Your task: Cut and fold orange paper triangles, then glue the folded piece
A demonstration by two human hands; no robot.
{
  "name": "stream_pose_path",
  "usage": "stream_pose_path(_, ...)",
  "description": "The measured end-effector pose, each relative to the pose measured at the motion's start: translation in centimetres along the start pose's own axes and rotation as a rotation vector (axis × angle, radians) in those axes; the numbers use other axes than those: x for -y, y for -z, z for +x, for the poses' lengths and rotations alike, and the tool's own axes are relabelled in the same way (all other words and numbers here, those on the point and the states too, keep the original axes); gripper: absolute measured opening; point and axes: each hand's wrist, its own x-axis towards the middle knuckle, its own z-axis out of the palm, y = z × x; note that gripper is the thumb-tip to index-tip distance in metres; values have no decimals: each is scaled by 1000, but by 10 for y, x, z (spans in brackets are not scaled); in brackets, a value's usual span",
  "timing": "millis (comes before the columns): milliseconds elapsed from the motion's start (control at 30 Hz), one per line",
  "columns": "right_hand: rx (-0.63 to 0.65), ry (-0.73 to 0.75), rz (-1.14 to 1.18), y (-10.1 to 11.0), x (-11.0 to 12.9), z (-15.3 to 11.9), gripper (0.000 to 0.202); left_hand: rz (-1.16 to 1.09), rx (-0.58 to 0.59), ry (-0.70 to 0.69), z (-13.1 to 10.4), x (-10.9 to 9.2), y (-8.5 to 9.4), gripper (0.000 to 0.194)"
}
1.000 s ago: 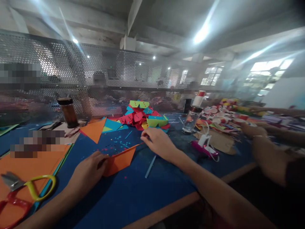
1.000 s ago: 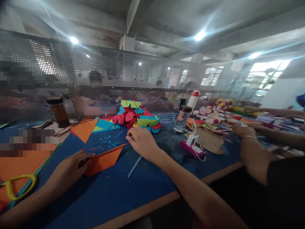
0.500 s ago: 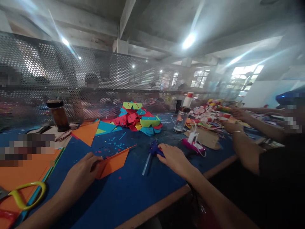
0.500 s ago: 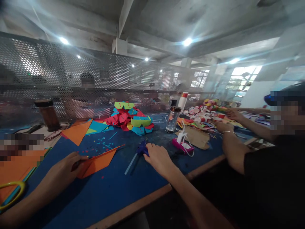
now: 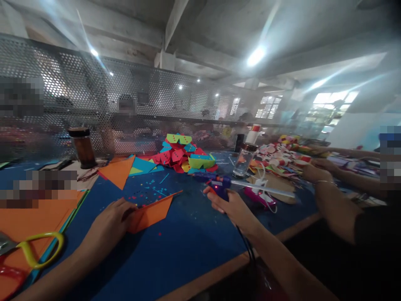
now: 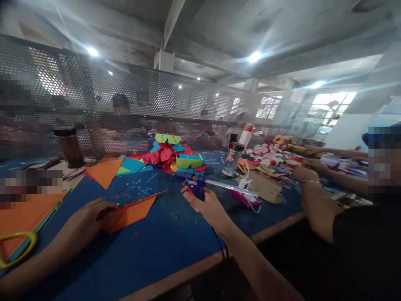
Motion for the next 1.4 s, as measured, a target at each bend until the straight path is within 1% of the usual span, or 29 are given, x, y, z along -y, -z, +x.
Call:
stream_pose_path(67,127,15,60,-16,8,10,36,-20,28,4,1,1,0,23)
stream_pose_path(133,242,31,71,-33,15,21,37,-37,30,6,2,4,-2,23)
stream_pose_path(200,331,35,76,-47,19,31,38,-37,24,9,2,8,-5,22)
stream_pose_path(333,467,26,107,-70,11,46,36,-10,27,14,-1,16,-7,22)
stream_pose_path(433,488,14,130,-76,-1,49,35,15,18,43,-5,18,-3,22)
stream_pose_path(567,491,-5,98,-74,-10,46,35,46,53,93,-6,16,4,14)
stream_pose_path(733,506,-8,5,-72,-9,40,33,34,106,77,-2,13,8,19)
stream_pose_path(867,543,47,-50,-76,-9,38,29,42,99,94,-2,10,10,21)
stream_pose_path(1000,577,97,-170,-80,-8,35,26,24,73,90,-3,8,9,20)
stream_pose_path(1133,602,143,-253,-81,-6,34,26,-12,89,106,-1,5,11,20)
stream_pose_path(1267,609,142,-329,-83,-5,35,29,-33,86,126,1,1,13,18)
stream_pose_path(1400,614,147,-388,-85,-6,35,30,-52,91,116,1,0,13,19)
